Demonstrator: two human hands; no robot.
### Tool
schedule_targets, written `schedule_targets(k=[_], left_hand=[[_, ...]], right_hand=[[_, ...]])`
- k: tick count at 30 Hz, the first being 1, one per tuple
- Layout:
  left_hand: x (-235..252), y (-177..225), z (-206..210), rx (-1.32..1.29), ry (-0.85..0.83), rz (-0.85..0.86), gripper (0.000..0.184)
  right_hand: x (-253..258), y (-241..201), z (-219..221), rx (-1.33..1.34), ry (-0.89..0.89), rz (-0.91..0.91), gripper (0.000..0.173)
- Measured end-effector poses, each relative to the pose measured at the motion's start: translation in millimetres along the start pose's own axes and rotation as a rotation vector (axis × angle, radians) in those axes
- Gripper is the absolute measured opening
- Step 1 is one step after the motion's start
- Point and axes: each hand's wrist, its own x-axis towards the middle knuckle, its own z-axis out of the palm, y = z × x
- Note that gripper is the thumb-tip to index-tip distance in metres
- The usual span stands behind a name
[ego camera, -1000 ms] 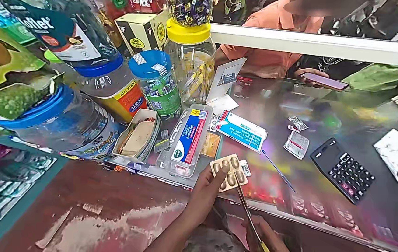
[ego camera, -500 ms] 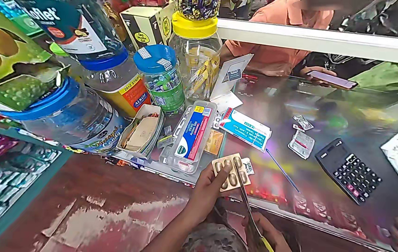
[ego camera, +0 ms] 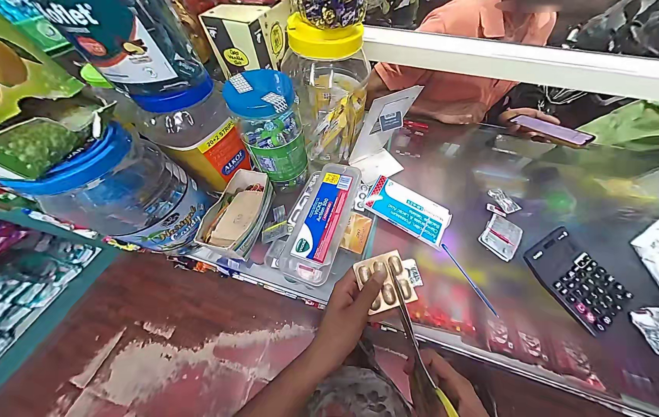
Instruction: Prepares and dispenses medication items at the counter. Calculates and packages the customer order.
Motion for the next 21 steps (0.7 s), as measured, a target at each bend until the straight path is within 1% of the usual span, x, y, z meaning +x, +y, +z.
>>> schedule_targets(k=[3,5,7,11,17,19,20,21], left_hand=[[0.8,-1.0,0.6,-0.019,-0.001,0.001,0.023],[1.9,-1.8,0.2,-0.026,-0.001,-0.004,0.023],[2.7,-2.0,-0.1,-0.019,-0.011,-0.018,0.024],[2.9,-7.6,3.5,-0.009,-0.049,-0.074,0.026],[20.4,-18.4,5.7,-0.052,0.000,-0.134,0.029],[26.0,-21.9,8.3,-0.082,0.018,-0.170,0.029],[28.1,-22.0,8.8,-0.081,0.019,-0.189,0.029],[30.0,-21.7,8.0,-0.079,0.014,-0.207,0.030]], right_hand=[[-0.5,-1.5,1.3,-0.008,0.032,0.016,0.036],[0.0,-1.0,2.3,0.011,0.048,0.028,0.032],[2.7,-1.4,3.5,0.067,0.063,0.040,0.034],[15.1,-7.0,5.1,0.143,0.077,0.054,0.043],[26.6,-4.0,8.3,0.162,0.186,0.111,0.026],[27.5,-6.2,7.0,0.096,0.263,0.116,0.022],[27.1,-9.9,4.0,-0.035,0.322,0.109,0.028],[26.3,-14.2,-2.2,-0.240,0.382,0.090,0.037]])
